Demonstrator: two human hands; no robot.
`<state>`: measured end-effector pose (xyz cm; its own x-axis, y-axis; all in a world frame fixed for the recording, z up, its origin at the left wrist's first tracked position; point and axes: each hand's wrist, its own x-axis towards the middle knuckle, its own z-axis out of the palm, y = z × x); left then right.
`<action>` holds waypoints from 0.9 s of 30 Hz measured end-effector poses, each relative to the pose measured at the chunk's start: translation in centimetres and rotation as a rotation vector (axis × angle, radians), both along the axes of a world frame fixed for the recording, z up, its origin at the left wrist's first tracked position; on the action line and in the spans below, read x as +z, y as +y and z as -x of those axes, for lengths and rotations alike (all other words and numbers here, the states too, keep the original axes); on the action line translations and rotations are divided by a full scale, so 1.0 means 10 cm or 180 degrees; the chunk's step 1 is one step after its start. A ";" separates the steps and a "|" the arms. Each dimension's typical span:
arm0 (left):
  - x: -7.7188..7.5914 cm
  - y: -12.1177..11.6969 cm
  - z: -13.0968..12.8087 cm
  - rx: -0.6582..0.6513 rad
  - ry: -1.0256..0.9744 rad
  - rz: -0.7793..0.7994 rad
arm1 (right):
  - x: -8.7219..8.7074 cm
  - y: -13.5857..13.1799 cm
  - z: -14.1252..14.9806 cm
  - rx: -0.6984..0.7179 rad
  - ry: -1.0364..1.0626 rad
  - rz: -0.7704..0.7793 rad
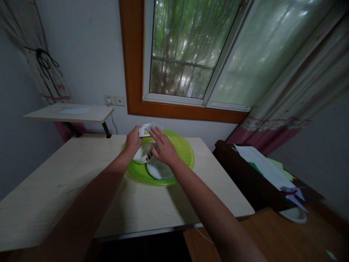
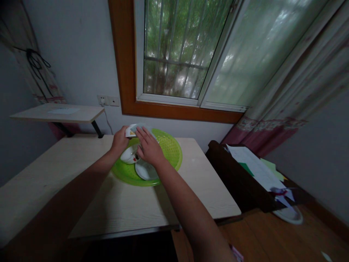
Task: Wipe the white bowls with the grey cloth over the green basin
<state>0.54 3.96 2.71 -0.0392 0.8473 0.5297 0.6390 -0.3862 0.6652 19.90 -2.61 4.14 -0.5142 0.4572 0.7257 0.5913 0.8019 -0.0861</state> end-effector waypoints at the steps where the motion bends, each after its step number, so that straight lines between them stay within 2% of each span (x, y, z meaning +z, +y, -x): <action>1: 0.00 0.00 0.00 -0.0015 0.0009 -0.0040 | 0.00 0.01 0.00 -0.0022 0.0061 0.0018; 9: -0.02 -0.03 0.00 -0.0380 -0.0063 -0.0423 | -0.07 0.10 -0.07 -0.0255 0.0647 0.0264; 19: -0.01 -0.05 0.02 -0.0772 -0.0413 -0.0537 | -0.21 0.26 -0.16 -0.0656 0.0970 0.0604; 27: -0.02 -0.05 0.02 -0.1072 -0.0345 -0.0584 | -0.28 0.31 -0.17 -0.0580 0.1190 0.0584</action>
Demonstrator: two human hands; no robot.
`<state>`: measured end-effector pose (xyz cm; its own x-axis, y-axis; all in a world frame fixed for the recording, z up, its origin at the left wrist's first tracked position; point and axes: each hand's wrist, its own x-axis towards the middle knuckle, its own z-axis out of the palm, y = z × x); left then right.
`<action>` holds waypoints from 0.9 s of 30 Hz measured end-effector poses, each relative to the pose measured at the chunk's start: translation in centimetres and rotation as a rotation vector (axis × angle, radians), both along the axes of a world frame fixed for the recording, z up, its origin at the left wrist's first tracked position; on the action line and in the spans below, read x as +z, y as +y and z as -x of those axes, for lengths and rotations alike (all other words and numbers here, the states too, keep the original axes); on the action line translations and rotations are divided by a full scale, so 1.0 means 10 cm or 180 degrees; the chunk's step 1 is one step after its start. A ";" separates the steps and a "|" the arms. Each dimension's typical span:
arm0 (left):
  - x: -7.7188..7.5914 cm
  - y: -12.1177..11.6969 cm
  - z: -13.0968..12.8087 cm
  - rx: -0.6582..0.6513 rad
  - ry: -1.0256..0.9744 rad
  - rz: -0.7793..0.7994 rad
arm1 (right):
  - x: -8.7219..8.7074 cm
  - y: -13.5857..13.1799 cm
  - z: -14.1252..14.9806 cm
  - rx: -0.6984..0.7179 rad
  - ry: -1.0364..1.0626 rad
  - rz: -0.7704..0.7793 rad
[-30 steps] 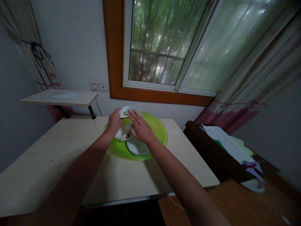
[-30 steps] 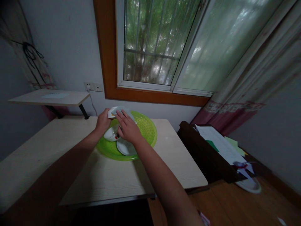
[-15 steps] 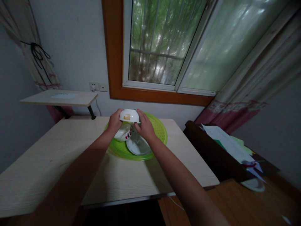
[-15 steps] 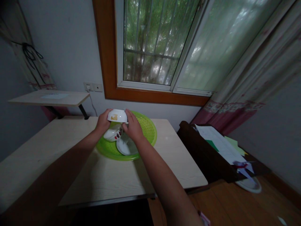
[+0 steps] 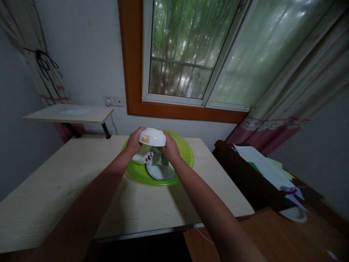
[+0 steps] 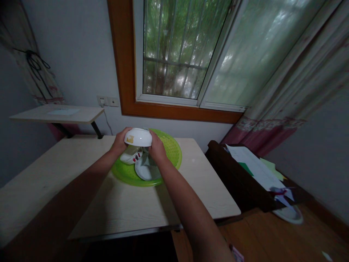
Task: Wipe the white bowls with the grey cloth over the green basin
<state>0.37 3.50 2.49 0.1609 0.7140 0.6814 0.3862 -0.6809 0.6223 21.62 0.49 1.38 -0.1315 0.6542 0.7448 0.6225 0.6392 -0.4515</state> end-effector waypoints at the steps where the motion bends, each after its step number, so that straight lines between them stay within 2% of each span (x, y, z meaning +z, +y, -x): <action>1: -0.01 0.01 0.00 0.0016 0.0061 0.0003 | 0.00 0.00 0.00 -0.0031 0.0039 -0.0006; 6: -0.03 0.03 -0.04 0.0088 0.0445 0.0000 | 0.01 -0.01 -0.02 -0.0187 0.0183 -0.0074; 10: -0.01 0.03 -0.08 0.0353 0.0797 -0.0098 | 0.01 -0.03 -0.03 -0.0418 0.0231 0.0022; 19: 0.06 -0.15 -0.13 0.0846 0.1472 -0.0419 | 0.10 -0.12 -0.02 -0.0845 -0.0081 0.0297; 23: 0.06 -0.16 -0.14 0.1097 0.1556 -0.0216 | 0.14 -0.13 0.01 -0.0801 -0.0240 0.0204; 27: 0.04 -0.12 -0.13 0.1085 0.1532 -0.0043 | 0.11 -0.11 0.01 -0.0661 -0.0259 -0.0094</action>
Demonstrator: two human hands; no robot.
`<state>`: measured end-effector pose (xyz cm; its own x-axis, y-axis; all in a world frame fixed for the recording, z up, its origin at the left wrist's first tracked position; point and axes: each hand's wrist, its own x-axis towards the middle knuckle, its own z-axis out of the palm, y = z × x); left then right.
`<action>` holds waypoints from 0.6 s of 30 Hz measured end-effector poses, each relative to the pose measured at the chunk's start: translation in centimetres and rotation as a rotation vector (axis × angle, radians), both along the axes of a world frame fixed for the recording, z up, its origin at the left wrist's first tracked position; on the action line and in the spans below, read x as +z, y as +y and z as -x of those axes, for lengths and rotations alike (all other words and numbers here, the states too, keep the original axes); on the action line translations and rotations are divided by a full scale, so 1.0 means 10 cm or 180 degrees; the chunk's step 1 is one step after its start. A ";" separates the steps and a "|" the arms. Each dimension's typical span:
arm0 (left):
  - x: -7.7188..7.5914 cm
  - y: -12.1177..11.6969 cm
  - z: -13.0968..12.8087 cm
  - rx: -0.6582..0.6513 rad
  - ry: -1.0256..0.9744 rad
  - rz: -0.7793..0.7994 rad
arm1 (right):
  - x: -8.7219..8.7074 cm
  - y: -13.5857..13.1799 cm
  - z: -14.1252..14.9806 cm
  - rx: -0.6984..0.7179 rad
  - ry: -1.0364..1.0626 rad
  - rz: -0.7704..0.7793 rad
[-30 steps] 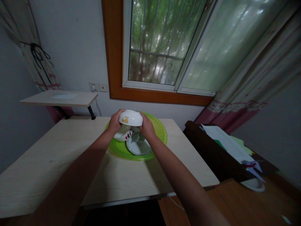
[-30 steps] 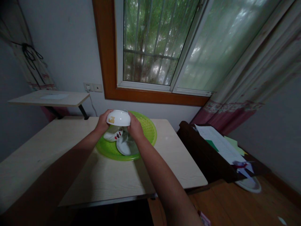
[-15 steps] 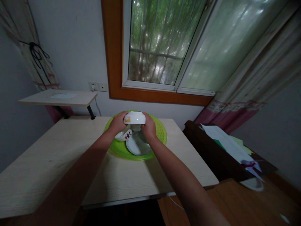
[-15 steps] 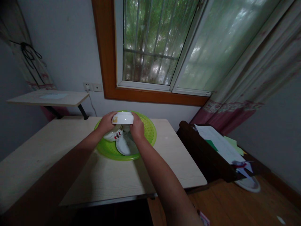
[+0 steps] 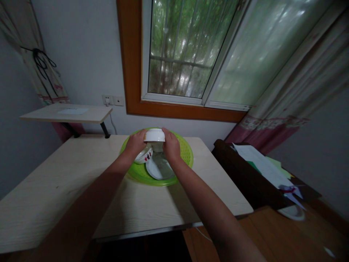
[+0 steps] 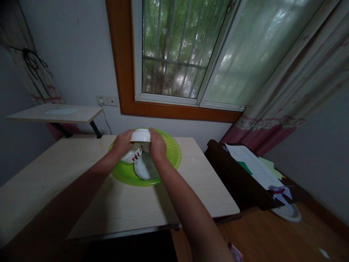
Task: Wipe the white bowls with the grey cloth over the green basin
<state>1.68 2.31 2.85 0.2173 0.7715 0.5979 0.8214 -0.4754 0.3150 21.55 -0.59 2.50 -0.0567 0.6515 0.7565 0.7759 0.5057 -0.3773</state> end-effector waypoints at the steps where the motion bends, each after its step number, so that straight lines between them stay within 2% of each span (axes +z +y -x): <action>1: 0.00 0.01 0.00 -0.0017 -0.0027 0.0002 | 0.00 0.01 -0.01 0.0045 -0.0002 -0.0065; 6: 0.00 0.04 0.03 0.0002 -0.0237 -0.0047 | 0.05 -0.04 0.03 0.0587 -0.0211 -0.0392; 11: 0.00 0.06 0.05 -0.0034 -0.0478 -0.0009 | 0.11 -0.16 0.17 0.1283 -0.0964 -0.0513; 14: 0.00 0.08 0.06 -0.0047 -0.0706 -0.0018 | 0.12 -0.18 0.20 0.1327 -0.1121 -0.0544; 18: 0.00 0.10 0.08 0.0052 -0.0851 -0.0103 | 0.15 -0.17 0.15 0.1107 -0.0807 -0.0486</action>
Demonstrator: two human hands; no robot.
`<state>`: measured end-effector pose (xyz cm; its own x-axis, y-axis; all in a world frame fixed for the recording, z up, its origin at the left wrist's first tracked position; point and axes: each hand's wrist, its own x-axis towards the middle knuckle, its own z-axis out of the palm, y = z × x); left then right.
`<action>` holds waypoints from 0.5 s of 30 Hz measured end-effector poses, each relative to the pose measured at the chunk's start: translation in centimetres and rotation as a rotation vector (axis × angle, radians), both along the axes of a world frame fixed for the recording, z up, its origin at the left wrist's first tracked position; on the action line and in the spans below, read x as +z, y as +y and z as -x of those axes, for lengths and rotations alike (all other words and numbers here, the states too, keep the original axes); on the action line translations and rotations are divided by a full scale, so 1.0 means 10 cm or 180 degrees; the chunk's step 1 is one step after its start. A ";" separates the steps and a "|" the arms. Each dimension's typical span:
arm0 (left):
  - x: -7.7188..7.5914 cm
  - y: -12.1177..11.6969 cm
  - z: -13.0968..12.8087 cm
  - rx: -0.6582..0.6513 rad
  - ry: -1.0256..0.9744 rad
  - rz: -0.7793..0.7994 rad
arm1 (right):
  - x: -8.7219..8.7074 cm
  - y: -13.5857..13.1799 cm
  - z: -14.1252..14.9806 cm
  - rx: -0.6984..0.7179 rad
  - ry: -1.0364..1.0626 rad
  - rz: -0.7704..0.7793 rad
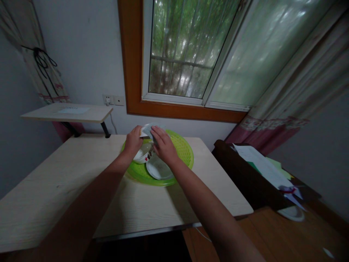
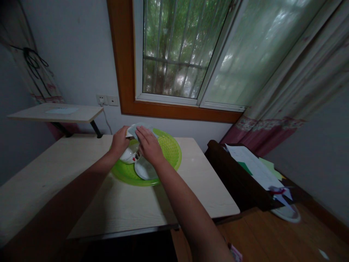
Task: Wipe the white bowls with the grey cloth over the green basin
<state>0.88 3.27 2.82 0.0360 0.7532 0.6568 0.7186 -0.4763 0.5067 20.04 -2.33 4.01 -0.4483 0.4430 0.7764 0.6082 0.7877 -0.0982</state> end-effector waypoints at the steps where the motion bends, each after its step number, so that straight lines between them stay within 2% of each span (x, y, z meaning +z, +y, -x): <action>1: 0.00 0.00 0.00 0.0022 -0.0020 -0.0018 | 0.01 0.01 -0.02 -0.0050 0.0078 0.0044; 7: 0.03 -0.04 0.02 -0.0112 -0.0115 -0.0027 | -0.02 0.09 -0.08 -0.0286 0.0465 0.0239; 15: 0.02 -0.06 0.02 -0.0569 -0.0055 -0.0041 | -0.18 0.22 -0.16 -0.0760 0.0968 0.0816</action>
<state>0.72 2.71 3.01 0.1570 0.7273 0.6681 0.6132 -0.6022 0.5113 21.69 -0.14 2.24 -0.0792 0.7009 0.7089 0.6831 0.5561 -0.4735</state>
